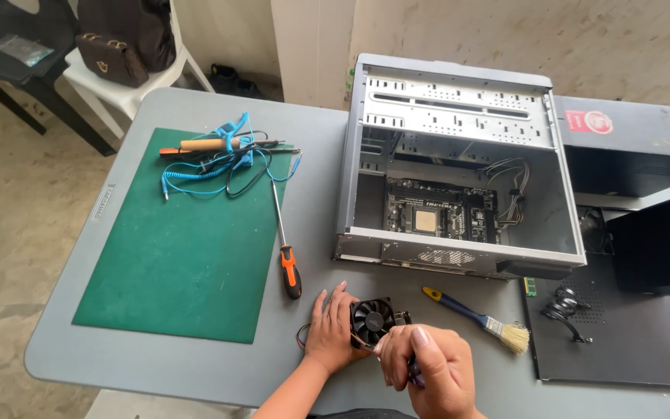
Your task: The person is using a screwdriver to remove the cooling fan from a CPU heatsink assembly.
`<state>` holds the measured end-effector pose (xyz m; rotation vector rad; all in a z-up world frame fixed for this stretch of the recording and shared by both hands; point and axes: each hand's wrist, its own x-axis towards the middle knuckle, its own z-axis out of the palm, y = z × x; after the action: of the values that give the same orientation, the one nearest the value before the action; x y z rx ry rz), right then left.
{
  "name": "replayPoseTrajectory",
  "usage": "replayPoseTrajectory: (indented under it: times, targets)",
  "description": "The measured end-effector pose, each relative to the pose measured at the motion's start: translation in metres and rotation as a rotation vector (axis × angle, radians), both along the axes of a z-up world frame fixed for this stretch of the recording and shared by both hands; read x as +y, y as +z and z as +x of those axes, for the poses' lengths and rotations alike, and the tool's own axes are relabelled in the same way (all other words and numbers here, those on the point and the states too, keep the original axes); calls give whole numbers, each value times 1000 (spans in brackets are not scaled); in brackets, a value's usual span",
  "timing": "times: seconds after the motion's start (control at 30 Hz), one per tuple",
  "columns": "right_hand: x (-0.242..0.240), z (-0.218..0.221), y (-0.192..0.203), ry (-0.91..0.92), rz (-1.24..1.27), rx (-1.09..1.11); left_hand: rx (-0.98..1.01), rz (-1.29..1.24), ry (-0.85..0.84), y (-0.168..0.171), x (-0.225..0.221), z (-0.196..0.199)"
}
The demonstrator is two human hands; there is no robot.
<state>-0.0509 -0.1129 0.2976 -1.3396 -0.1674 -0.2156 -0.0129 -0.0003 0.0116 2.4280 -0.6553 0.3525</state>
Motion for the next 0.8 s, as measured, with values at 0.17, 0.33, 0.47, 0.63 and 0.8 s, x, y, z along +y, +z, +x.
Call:
replayPoseTrajectory:
  times: [0.17, 0.33, 0.47, 0.63, 0.8]
  targets:
    - [8, -2, 40, -143, -145, -143, 42, 46, 7, -7, 0, -1]
    - [-23, 27, 34, -2, 41, -134, 151, 9, -38, 5, 4, 4]
    - [-38, 53, 4, 42, 200, -63, 100, -38, -127, 3, 8, 4]
    - [-38, 64, -14, 37, 212, 11, 164, -1, -131, 7, 8, 4]
    - [-39, 67, -16, 22, 179, 17, 162, -46, -120, 11, 9, 4]
